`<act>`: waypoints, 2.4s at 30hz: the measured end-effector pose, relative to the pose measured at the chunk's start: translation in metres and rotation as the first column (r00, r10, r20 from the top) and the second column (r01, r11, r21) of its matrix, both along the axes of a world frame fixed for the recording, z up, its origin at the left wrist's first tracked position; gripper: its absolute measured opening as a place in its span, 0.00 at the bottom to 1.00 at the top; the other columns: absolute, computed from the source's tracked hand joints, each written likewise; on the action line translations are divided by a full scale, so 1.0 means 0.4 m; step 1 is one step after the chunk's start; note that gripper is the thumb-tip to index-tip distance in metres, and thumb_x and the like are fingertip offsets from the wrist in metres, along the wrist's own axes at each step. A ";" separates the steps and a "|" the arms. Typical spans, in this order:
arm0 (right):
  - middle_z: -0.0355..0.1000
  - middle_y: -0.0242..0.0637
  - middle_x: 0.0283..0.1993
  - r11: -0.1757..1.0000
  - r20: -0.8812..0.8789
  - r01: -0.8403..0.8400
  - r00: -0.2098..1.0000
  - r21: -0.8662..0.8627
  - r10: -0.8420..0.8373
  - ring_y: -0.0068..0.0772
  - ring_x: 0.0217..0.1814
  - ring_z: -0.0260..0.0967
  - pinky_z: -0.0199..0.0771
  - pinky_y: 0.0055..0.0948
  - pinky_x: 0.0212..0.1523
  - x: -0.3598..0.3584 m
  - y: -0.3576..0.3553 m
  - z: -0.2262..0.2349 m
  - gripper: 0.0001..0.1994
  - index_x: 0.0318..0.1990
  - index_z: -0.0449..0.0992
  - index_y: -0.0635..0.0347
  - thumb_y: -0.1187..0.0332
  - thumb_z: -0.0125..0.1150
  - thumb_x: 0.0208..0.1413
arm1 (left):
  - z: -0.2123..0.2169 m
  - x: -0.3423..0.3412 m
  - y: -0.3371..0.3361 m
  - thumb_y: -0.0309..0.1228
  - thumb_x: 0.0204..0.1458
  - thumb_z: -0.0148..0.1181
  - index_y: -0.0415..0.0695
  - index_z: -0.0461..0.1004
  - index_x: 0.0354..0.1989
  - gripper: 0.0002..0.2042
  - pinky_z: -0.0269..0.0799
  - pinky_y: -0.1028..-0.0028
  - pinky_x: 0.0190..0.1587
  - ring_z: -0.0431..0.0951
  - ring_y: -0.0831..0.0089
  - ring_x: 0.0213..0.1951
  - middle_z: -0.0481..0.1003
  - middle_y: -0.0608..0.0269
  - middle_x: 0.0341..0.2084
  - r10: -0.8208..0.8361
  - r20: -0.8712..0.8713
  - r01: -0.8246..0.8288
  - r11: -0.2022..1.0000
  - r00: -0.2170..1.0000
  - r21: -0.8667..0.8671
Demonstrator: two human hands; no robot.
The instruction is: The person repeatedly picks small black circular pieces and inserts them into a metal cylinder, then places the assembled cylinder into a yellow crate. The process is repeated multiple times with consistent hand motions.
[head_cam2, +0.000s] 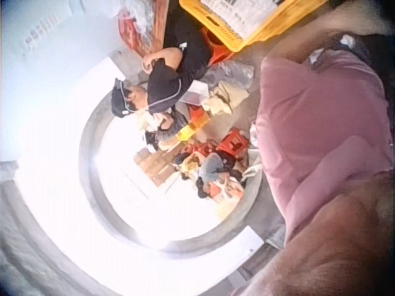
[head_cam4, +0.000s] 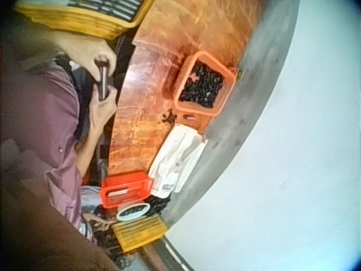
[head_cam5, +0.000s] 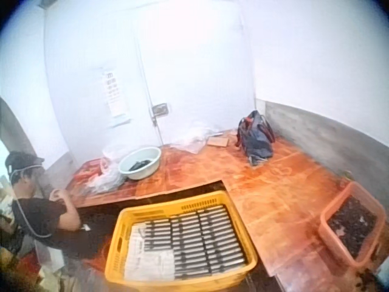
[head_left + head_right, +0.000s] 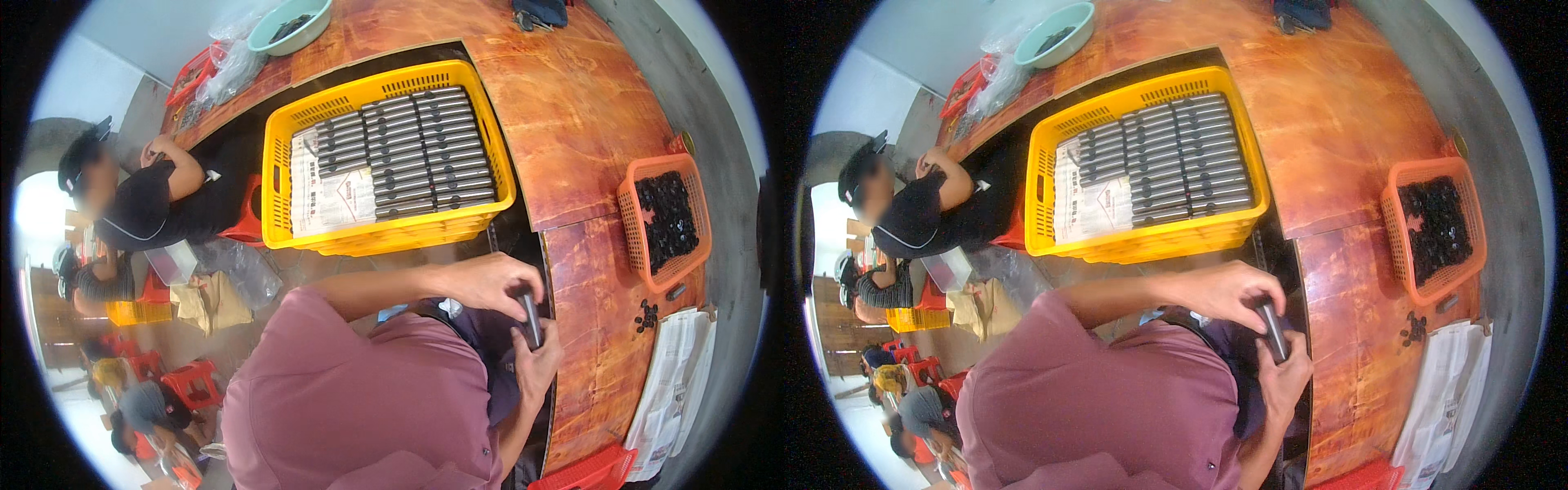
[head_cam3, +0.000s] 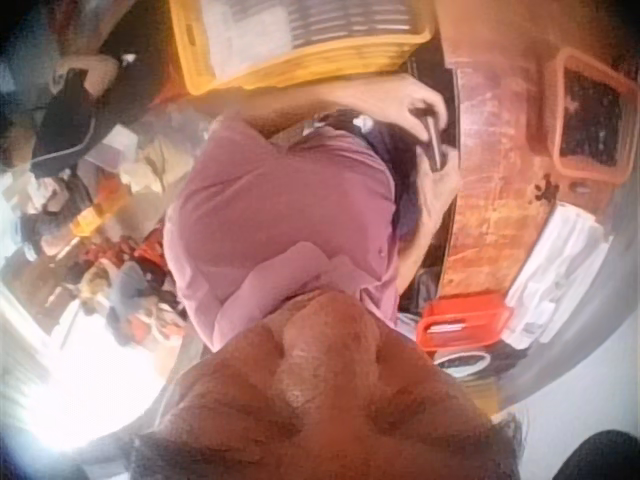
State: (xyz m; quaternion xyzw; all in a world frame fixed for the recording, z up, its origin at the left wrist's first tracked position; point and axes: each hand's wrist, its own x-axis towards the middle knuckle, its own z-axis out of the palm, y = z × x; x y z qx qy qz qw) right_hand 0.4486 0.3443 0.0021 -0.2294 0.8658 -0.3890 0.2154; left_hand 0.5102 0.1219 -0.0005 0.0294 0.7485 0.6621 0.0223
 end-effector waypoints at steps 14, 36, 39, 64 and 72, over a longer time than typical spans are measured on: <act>0.72 0.38 0.50 0.981 0.135 0.062 0.990 -0.185 -0.037 0.25 0.43 0.67 0.70 0.27 0.48 -0.061 0.109 -0.059 0.28 0.66 0.66 0.61 0.80 0.62 0.57 | -0.326 0.742 -0.707 0.21 0.59 0.63 0.33 0.73 0.49 0.12 0.82 0.73 0.50 0.82 0.64 0.43 0.78 0.52 0.44 0.877 0.454 -0.982 0.085 0.154 0.169; 0.76 0.43 0.43 1.000 0.127 -0.017 0.992 0.003 0.016 0.34 0.40 0.72 0.74 0.34 0.45 -0.034 0.112 -0.071 0.18 0.55 0.75 0.66 0.78 0.64 0.56 | -0.548 0.652 -0.704 0.11 0.52 0.61 0.29 0.72 0.51 0.16 0.85 0.70 0.44 0.80 0.59 0.44 0.74 0.48 0.48 0.816 0.506 -0.957 -0.280 -0.280 -0.079; 0.76 0.44 0.43 1.000 0.129 -0.012 0.992 -0.003 0.012 0.36 0.40 0.73 0.75 0.35 0.45 -0.033 0.108 -0.067 0.17 0.54 0.75 0.66 0.77 0.65 0.56 | -0.528 0.641 -0.691 0.12 0.52 0.62 0.30 0.71 0.52 0.17 0.84 0.69 0.45 0.79 0.59 0.46 0.74 0.50 0.48 0.825 0.480 -0.954 -0.281 -0.297 -0.107; 0.75 0.42 0.44 0.998 0.148 0.035 0.989 -0.052 -0.027 0.32 0.39 0.72 0.75 0.31 0.45 -0.015 0.163 -0.050 0.16 0.53 0.76 0.66 0.78 0.64 0.56 | -0.310 0.372 -0.531 0.22 0.54 0.62 0.38 0.72 0.55 0.18 0.71 0.62 0.55 0.74 0.54 0.54 0.72 0.48 0.52 0.918 -0.392 -0.889 -0.130 0.060 -0.439; 0.77 0.42 0.41 0.995 -0.087 0.065 0.994 -0.069 -0.071 0.35 0.38 0.75 0.76 0.32 0.44 0.004 0.236 -0.022 0.15 0.51 0.78 0.64 0.76 0.66 0.54 | -0.202 -0.074 -0.104 0.22 0.54 0.64 0.40 0.74 0.52 0.16 0.67 0.58 0.62 0.72 0.49 0.58 0.73 0.47 0.54 0.416 -0.561 -0.695 0.505 0.715 -0.511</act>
